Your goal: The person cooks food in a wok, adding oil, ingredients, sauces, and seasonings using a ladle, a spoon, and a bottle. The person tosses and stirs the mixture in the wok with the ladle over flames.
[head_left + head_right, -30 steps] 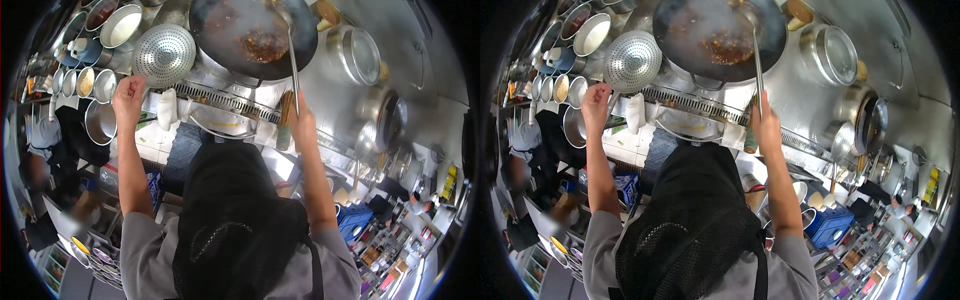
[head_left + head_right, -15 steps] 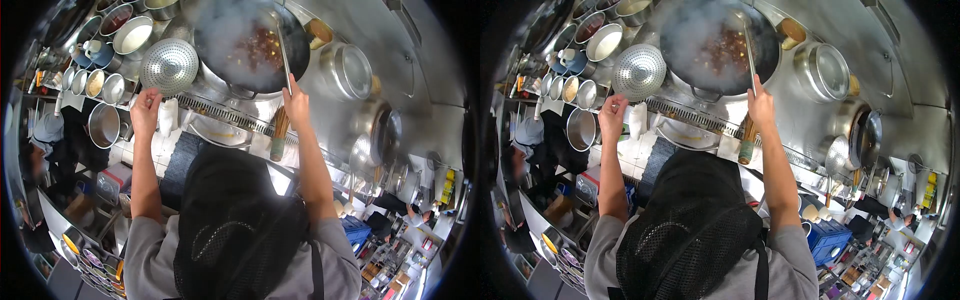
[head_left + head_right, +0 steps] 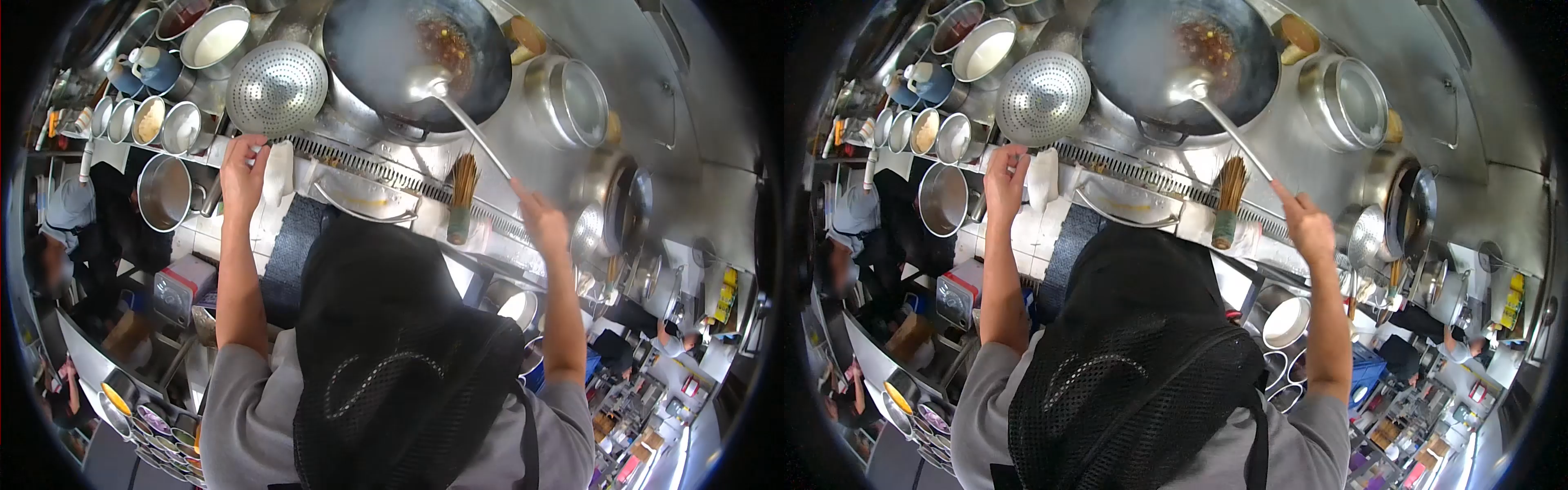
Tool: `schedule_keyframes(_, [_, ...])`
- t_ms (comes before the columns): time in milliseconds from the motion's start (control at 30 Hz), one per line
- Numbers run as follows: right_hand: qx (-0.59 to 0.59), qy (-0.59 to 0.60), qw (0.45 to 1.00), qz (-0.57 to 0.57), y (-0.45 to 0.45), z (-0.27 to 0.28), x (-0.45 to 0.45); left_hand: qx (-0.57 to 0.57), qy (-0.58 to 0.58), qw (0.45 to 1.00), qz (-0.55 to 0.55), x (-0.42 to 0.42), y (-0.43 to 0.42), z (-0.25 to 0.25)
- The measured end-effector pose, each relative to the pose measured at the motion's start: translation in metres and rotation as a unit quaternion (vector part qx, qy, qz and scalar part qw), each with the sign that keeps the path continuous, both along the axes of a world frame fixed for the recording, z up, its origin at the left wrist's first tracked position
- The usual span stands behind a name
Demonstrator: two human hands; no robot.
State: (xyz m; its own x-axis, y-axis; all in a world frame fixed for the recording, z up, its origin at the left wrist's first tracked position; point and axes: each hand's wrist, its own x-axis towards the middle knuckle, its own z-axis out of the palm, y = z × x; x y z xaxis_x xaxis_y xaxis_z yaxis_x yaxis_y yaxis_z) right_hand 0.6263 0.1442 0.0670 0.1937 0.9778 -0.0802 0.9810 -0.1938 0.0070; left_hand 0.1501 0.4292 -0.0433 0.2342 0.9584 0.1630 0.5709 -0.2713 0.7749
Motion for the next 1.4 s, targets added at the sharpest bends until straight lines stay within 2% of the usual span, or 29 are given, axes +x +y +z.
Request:
schedule_keyframes(33, [-0.016, -0.042, 0.999, 0.009, -0.004, 0.015, 0.003, -0.01, -0.022, 1.0, -0.003, 0.001, -0.001, -0.002])
schedule_keyframes(167, [-0.028, -0.039, 0.999, -0.017, -0.006, 0.108, -0.01, 0.003, -0.003, 1.0, -0.029, 0.0, -0.005, -0.016])
schedule_keyframes(267, [-0.086, 0.013, 0.993, -0.083, -0.004, 0.176, -0.024, -0.017, 0.003, 1.0, -0.026, -0.003, -0.012, -0.021])
schedule_keyframes(333, [-0.15, 0.061, 0.978, -0.133, -0.008, 0.191, -0.021, -0.029, -0.009, 0.999, -0.019, -0.005, -0.016, -0.026])
schedule_keyframes(367, [-0.152, 0.063, 0.977, -0.135, -0.012, 0.179, -0.016, -0.035, -0.006, 0.999, -0.014, -0.006, -0.018, -0.029])
schedule_keyframes(433, [-0.096, 0.139, 0.984, -0.057, -0.023, 0.128, -0.003, -0.038, -0.006, 0.999, -0.004, -0.007, -0.02, -0.036])
schedule_keyframes(567, [0.002, 0.279, 0.956, -0.089, 0.005, 0.003, -0.034, -0.038, -0.008, 0.999, -0.005, -0.005, -0.02, -0.032])
schedule_keyframes(633, [-0.009, 0.348, 0.921, -0.174, 0.023, -0.047, -0.042, -0.003, 0.024, 1.0, -0.021, -0.004, -0.017, -0.025])
schedule_keyframes(700, [0.073, 0.371, 0.912, -0.157, 0.043, -0.088, -0.049, 0.009, 0.031, 0.999, -0.017, -0.001, -0.014, -0.017])
schedule_keyframes(733, [0.077, 0.369, 0.913, -0.155, 0.06, -0.084, -0.055, 0.002, 0.03, 0.999, -0.012, 0.002, -0.013, -0.013])
schedule_keyframes(833, [0.037, 0.427, 0.87, -0.246, 0.101, -0.075, -0.05, -0.01, 0.028, 0.999, -0.012, 0.009, -0.01, -0.01])
schedule_keyframes(900, [0.037, 0.41, 0.866, -0.283, 0.115, -0.087, -0.036, -0.005, 0.03, 0.999, -0.024, 0.013, -0.011, -0.009])
schedule_keyframes(967, [0.047, 0.401, 0.875, -0.266, 0.107, -0.094, -0.028, -0.003, 0.027, 0.999, -0.027, 0.015, -0.014, -0.008])
schedule_keyframes(1067, [0.092, 0.286, 0.931, -0.206, 0.071, -0.084, -0.042, 0.007, 0.014, 1.0, -0.012, 0.013, -0.015, -0.006])
schedule_keyframes(1100, [0.009, 0.333, 0.894, -0.301, 0.068, -0.044, -0.069, 0.006, 0.007, 1.0, 0.001, 0.012, -0.017, -0.007])
schedule_keyframes(1167, [0.015, 0.414, 0.85, -0.326, 0.053, -0.015, -0.097, 0.028, 0.019, 0.999, 0.007, 0.018, -0.019, -0.007])
schedule_keyframes(1233, [-0.041, 0.554, 0.76, -0.337, 0.076, 0.026, -0.102, 0.069, -0.018, 0.997, -0.043, 0.045, -0.021, -0.009])
schedule_keyframes(1267, [-0.04, 0.554, 0.761, -0.336, 0.086, 0.021, -0.092, -0.009, -0.061, 0.997, -0.053, 0.066, -0.026, -0.002])
schedule_keyframes(1333, [-0.021, 0.667, 0.665, -0.334, 0.116, -0.006, -0.052, -0.128, -0.131, 0.981, -0.068, 0.115, -0.041, -0.004])
schedule_keyframes(1367, [-0.021, 0.667, 0.666, -0.333, 0.123, -0.024, -0.042, -0.168, -0.159, 0.97, -0.071, 0.14, -0.047, -0.014])
schedule_keyframes(1400, [0.013, 0.606, 0.739, -0.292, 0.127, -0.044, -0.033, -0.278, -0.186, 0.939, -0.073, 0.161, -0.051, -0.009])
